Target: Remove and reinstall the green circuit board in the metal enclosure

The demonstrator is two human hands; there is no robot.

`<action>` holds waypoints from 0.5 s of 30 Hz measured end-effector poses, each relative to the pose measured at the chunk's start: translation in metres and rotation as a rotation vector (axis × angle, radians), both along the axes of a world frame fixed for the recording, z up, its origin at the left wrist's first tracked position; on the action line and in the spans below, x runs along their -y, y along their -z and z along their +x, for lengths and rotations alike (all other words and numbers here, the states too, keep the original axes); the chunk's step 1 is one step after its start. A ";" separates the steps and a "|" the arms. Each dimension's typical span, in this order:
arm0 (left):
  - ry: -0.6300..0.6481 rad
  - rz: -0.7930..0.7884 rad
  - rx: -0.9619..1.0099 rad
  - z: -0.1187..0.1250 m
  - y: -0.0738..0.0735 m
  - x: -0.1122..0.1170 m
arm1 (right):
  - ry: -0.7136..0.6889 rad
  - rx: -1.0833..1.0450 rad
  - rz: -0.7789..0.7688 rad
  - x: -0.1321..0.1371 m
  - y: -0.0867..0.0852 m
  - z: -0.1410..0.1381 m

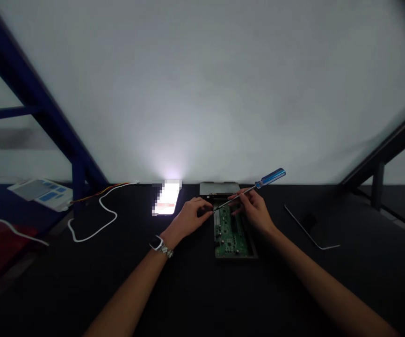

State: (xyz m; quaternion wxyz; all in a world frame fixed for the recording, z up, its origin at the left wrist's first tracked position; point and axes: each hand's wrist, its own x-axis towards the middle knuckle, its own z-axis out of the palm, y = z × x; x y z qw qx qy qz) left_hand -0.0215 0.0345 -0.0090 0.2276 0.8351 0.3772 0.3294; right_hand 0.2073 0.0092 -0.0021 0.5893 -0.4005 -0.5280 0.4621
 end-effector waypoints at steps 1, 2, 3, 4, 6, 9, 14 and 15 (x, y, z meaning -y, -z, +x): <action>-0.005 -0.018 -0.007 -0.001 0.001 0.002 | 0.002 -0.019 -0.004 0.001 0.000 -0.002; -0.012 -0.032 -0.010 -0.001 0.003 0.003 | 0.007 -0.037 -0.008 0.002 -0.001 -0.004; -0.018 -0.042 -0.012 -0.001 0.004 0.003 | 0.013 -0.053 -0.010 0.003 -0.002 -0.006; -0.024 -0.045 -0.011 0.000 0.005 0.003 | 0.018 -0.067 -0.012 0.004 -0.003 -0.007; -0.041 -0.042 -0.007 0.002 0.006 0.002 | 0.022 -0.089 -0.012 0.006 -0.004 -0.010; -0.045 -0.030 -0.003 0.005 0.005 0.003 | 0.024 -0.104 -0.011 0.008 -0.004 -0.010; -0.021 -0.007 0.036 0.008 0.001 0.007 | 0.034 -0.098 -0.004 0.010 -0.003 -0.010; -0.022 -0.003 0.048 0.008 0.000 0.008 | 0.038 -0.090 0.001 0.010 -0.003 -0.010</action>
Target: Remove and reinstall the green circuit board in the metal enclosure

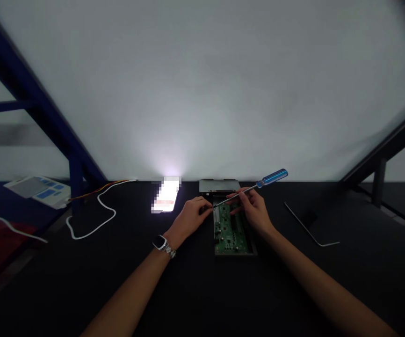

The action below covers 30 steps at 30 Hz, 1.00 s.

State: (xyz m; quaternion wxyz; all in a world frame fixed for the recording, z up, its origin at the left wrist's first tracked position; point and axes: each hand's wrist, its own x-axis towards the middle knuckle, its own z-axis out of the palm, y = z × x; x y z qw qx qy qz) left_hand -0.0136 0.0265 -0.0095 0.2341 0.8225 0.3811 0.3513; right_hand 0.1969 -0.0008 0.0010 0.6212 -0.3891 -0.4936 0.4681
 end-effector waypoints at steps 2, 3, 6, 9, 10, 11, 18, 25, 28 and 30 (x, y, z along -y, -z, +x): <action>-0.009 0.007 0.023 0.000 -0.002 0.001 | 0.001 0.014 0.008 0.001 0.000 -0.001; -0.016 0.010 0.035 0.000 -0.003 0.002 | -0.002 0.016 0.008 0.001 0.000 -0.001; -0.038 0.024 0.080 0.000 -0.006 0.003 | -0.018 -0.018 -0.010 0.001 0.000 -0.001; -0.067 0.036 0.118 0.001 -0.006 0.003 | 0.004 -0.080 -0.035 0.001 0.002 0.000; -0.076 0.036 0.126 0.001 -0.006 0.003 | 0.018 -0.099 -0.044 0.001 0.003 0.001; -0.083 0.033 0.133 0.001 -0.005 0.003 | 0.034 -0.115 -0.055 0.001 0.004 0.001; -0.099 -0.011 0.171 -0.001 -0.003 0.002 | 0.066 -0.152 -0.106 0.002 0.004 0.004; -0.113 -0.136 0.240 0.002 -0.001 0.003 | 0.047 -0.150 -0.111 0.002 0.005 0.004; -0.090 -0.232 0.366 0.006 0.002 0.003 | 0.055 -0.158 -0.124 0.003 0.003 0.003; -0.077 -0.270 0.462 0.010 0.001 0.005 | 0.061 -0.172 -0.139 0.004 0.001 0.002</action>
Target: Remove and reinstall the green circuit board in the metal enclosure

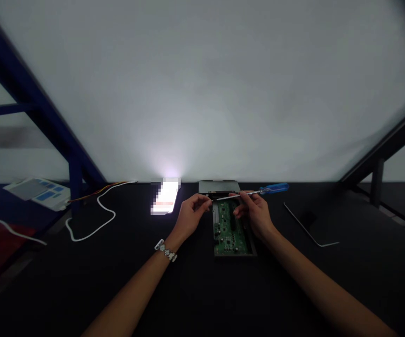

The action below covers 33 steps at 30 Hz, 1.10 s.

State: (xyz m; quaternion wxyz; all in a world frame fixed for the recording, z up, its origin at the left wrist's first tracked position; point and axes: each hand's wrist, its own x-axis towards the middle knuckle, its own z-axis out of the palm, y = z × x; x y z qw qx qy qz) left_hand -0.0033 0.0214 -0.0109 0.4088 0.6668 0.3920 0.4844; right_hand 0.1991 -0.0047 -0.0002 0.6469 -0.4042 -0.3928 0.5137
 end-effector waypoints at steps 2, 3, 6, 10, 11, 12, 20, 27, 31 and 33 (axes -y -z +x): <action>-0.016 -0.001 0.054 0.005 -0.002 0.002 | 0.004 -0.018 -0.020 0.000 -0.002 -0.001; -0.033 0.008 0.061 0.006 -0.003 0.003 | 0.007 -0.027 -0.028 0.000 -0.002 -0.001; -0.119 0.062 0.038 0.004 -0.008 0.000 | 0.047 -0.059 -0.034 -0.002 -0.003 0.001; -0.178 0.228 -0.215 -0.012 -0.006 -0.014 | 0.119 -0.068 -0.042 -0.004 -0.001 0.006; -0.152 0.283 -0.312 -0.016 -0.004 -0.018 | 0.122 -0.059 -0.042 -0.004 0.000 0.006; -0.141 0.326 -0.386 -0.019 -0.001 -0.022 | 0.119 -0.047 -0.039 -0.004 0.000 0.006; -0.083 0.363 -0.603 -0.023 0.012 -0.027 | 0.074 -0.001 -0.013 -0.002 0.002 0.001; -0.171 0.298 -0.560 -0.017 0.017 -0.018 | 0.078 -0.008 -0.031 -0.002 0.001 0.000; -0.215 0.310 -0.568 -0.011 0.020 -0.020 | 0.083 -0.005 -0.031 -0.002 0.002 0.000; -0.232 0.314 -0.571 -0.008 0.020 -0.022 | 0.081 -0.008 -0.030 -0.002 0.003 0.000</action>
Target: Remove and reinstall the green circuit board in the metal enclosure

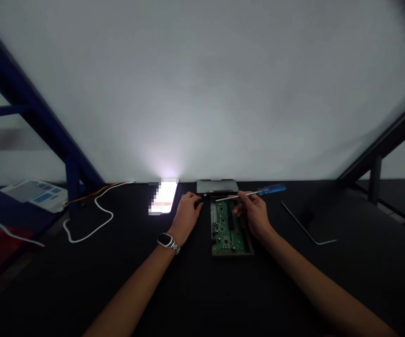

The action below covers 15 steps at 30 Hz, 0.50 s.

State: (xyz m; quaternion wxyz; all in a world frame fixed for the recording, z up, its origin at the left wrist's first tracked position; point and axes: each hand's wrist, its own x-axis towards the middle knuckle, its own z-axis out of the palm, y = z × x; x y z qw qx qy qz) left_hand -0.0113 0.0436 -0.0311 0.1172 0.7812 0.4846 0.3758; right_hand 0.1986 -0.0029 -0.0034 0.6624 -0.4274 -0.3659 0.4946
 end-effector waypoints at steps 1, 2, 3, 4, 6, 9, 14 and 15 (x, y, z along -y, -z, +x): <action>-0.006 0.001 -0.001 0.001 0.000 -0.001 | 0.000 -0.002 0.000 0.000 0.000 0.000; -0.010 0.001 -0.004 0.003 -0.001 -0.001 | 0.001 -0.005 0.000 0.000 0.001 0.000; -0.010 0.002 -0.008 0.004 -0.001 -0.002 | 0.002 -0.008 -0.001 0.000 0.001 0.000; -0.010 0.004 -0.012 0.005 -0.001 -0.002 | 0.004 -0.009 0.000 0.000 0.002 0.000; -0.006 0.013 -0.012 0.006 -0.002 -0.002 | 0.004 -0.007 0.002 0.000 0.002 -0.001; 0.003 0.027 -0.004 0.005 0.000 -0.003 | 0.003 0.007 0.006 0.000 0.002 -0.001; 0.019 0.015 0.022 0.003 0.003 -0.005 | -0.021 0.018 0.011 0.001 0.002 -0.003; 0.025 0.005 0.026 0.002 0.001 -0.006 | -0.038 0.016 0.007 0.002 0.002 -0.004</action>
